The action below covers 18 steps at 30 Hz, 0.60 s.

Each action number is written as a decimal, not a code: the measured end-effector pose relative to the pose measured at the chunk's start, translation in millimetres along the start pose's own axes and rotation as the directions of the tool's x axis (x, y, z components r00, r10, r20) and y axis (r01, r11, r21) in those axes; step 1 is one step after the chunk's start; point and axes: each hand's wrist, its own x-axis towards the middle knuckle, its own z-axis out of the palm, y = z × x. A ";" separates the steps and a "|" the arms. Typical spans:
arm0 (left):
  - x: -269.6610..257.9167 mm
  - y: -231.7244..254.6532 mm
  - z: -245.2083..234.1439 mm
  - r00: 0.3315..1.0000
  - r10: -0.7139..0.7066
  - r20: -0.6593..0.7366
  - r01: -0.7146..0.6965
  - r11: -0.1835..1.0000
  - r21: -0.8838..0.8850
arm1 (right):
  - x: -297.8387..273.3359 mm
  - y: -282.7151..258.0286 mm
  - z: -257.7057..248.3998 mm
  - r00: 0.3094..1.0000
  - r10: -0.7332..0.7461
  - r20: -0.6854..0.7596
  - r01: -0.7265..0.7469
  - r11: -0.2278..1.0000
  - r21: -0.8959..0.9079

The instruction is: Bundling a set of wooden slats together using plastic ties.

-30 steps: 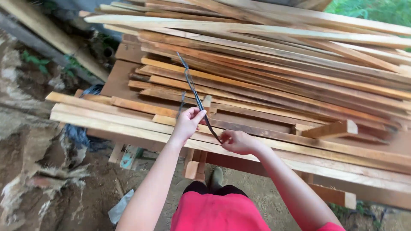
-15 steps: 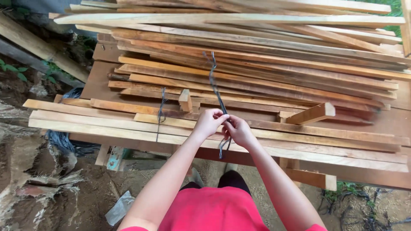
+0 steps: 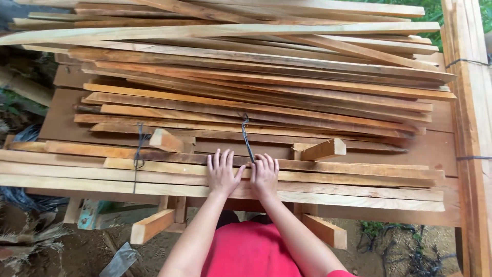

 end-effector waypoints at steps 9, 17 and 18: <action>4.7 -3.6 12.6 0.998 0.020 -0.057 -0.018 0.999 0.039 | 0.6 11.2 15.5 0.997 -0.041 0.069 0.046 0.996 -0.075; 2.1 -6.0 28.2 1.000 -0.010 0.006 0.009 0.999 0.038 | 0.7 13.0 15.2 0.998 -0.036 0.060 0.043 0.990 -0.131; 0.9 -6.1 27.7 1.000 -0.010 -0.008 0.010 0.999 0.048 | -0.7 13.0 13.7 0.998 -0.036 0.052 0.041 0.994 -0.101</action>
